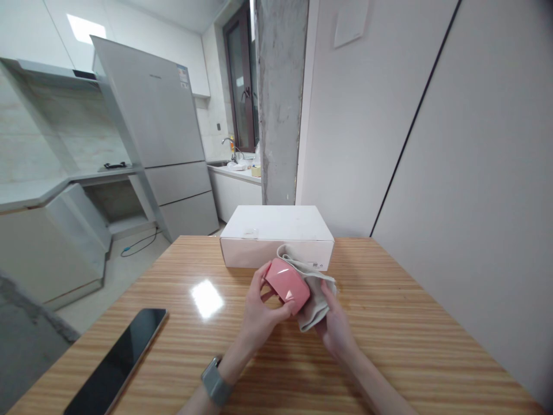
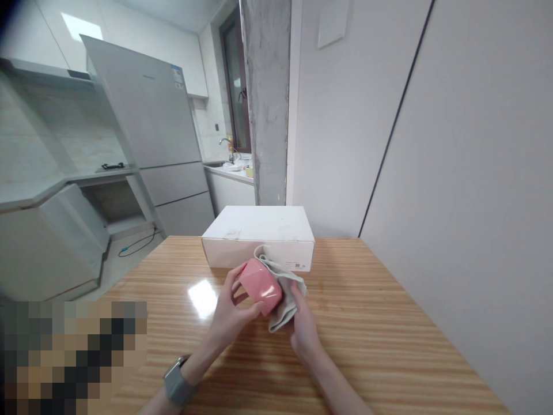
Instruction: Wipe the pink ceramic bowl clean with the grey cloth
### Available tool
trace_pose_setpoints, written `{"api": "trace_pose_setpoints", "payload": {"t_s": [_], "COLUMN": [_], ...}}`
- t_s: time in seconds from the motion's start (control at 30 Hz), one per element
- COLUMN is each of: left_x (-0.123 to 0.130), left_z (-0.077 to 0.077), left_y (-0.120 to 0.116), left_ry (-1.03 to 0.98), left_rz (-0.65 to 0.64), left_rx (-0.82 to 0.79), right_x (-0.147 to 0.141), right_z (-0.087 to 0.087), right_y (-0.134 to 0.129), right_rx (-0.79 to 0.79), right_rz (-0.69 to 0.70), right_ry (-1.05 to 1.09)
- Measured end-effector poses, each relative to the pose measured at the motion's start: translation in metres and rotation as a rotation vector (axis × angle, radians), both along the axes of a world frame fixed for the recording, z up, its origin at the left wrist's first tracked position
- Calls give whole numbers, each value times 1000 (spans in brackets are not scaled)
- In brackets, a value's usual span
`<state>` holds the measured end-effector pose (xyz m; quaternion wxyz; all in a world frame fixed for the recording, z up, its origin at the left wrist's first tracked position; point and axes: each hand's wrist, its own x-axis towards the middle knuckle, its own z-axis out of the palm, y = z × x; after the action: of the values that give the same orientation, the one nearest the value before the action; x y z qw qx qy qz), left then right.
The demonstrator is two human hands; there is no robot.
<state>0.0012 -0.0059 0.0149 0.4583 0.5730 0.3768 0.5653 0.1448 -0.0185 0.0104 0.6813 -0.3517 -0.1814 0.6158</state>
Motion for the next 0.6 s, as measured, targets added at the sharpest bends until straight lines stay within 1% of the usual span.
{"api": "trace_pose_setpoints", "payload": {"t_s": [0.07,0.1,0.17,0.23,0.3,0.37,0.47,0.53,0.57,0.6], "left_x": [-1,-2,-3,-3,-2,0,1,1,1,0], "left_z": [1,1,-2,-5,-7,-6,-5,-4,-5,-5], "left_y": [-1,0,3,7,9,8,4,2,2,2], "left_ry": [62,60,-27,-186,-349,-476,-581,-582,-564,-537], "left_rz": [38,53,53,6,-95,-213,-349,-388,-382,-356], "left_rx": [50,48,-27,-169,-315,-421,-536,-566,-556,-530], "right_x": [1,2,5,8,9,9,7,6,5,5], "right_z": [6,9,14,15,12,3,-13,-19,-19,-19], "right_y": [1,2,5,6,6,1,-10,-18,-20,-21], "right_rx": [-80,-120,-164,-153,-92,9,221,303,310,300], "right_rz": [-21,-39,-92,-127,-152,-143,-41,45,77,98], "right_ry": [50,70,85,92,81,-3,-314,-503,-544,-530]}}
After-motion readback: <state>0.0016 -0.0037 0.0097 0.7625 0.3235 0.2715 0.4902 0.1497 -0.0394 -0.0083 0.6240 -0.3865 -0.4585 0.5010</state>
